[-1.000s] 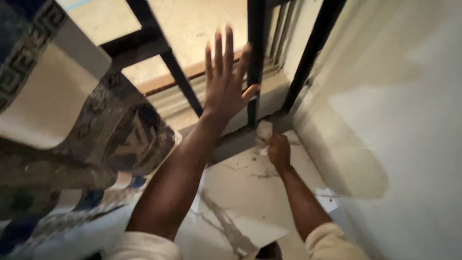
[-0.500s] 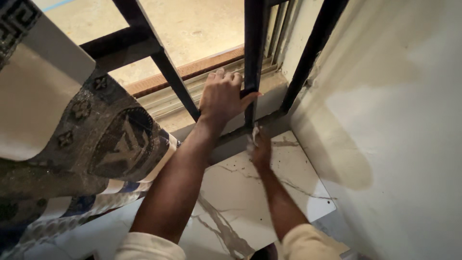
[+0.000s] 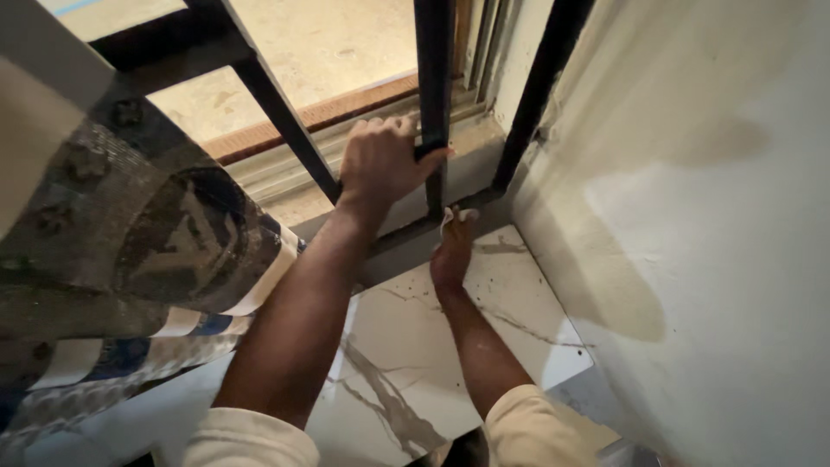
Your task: The person wipes the metal bars of a window grill with a cloth and then clears items from a marble shelf to wipe its surface.
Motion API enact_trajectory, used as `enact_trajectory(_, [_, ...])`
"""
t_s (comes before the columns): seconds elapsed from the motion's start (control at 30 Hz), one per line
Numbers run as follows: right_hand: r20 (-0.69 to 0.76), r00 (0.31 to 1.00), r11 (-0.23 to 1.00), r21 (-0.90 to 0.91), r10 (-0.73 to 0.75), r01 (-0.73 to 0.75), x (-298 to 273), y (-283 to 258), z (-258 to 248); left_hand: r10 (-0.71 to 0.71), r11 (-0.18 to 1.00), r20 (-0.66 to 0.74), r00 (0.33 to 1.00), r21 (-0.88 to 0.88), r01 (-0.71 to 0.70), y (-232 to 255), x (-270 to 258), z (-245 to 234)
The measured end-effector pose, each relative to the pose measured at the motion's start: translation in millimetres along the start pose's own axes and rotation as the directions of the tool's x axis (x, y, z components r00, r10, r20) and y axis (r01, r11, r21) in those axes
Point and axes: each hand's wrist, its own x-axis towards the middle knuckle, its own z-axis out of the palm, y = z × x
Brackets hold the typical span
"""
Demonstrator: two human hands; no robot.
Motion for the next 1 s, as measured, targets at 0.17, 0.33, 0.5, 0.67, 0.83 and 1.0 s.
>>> enact_trajectory(0.17, [0.195, 0.980, 0.964, 0.252, 0.036, -0.085, -4.4, 72.9, -11.2, 0.040, 0.999, -0.059, 0.997, 0.036, -0.038, 0.3, 0.6, -3.8])
enact_trajectory(0.33, [-0.079, 0.958, 0.957, 0.107, 0.277, -0.268, 52.6, 83.9, -17.8, -0.008, 0.999, 0.065, 0.998, 0.039, 0.005, 0.3, -1.3, -2.9])
enact_trajectory(0.5, [-0.113, 0.954, 0.957, 0.120, 0.277, -0.264, 58.3, 62.6, 2.8, 0.059, 0.997, -0.078, 0.995, 0.060, -0.054, 1.1, -1.8, -4.6])
enact_trajectory(0.67, [-0.059, 0.978, 0.972, 0.137, 0.202, -0.193, 29.6, 63.3, 19.6, 0.007, 1.000, 0.058, 0.998, -0.010, -0.007, -1.9, -0.7, -5.4])
enact_trajectory(0.83, [0.401, 0.750, 0.513, 0.553, 0.526, -0.656, -3.2, 47.8, 28.3, 0.066, 0.997, -0.175, 0.982, 0.052, -0.058, -2.3, -3.8, 2.7])
enact_trajectory(1.0, [0.695, 0.618, 0.545, 0.378, 0.366, -0.748, 12.9, 51.0, -3.4, 0.009, 1.000, 0.018, 1.000, -0.022, -0.009, -3.1, -0.6, 1.3])
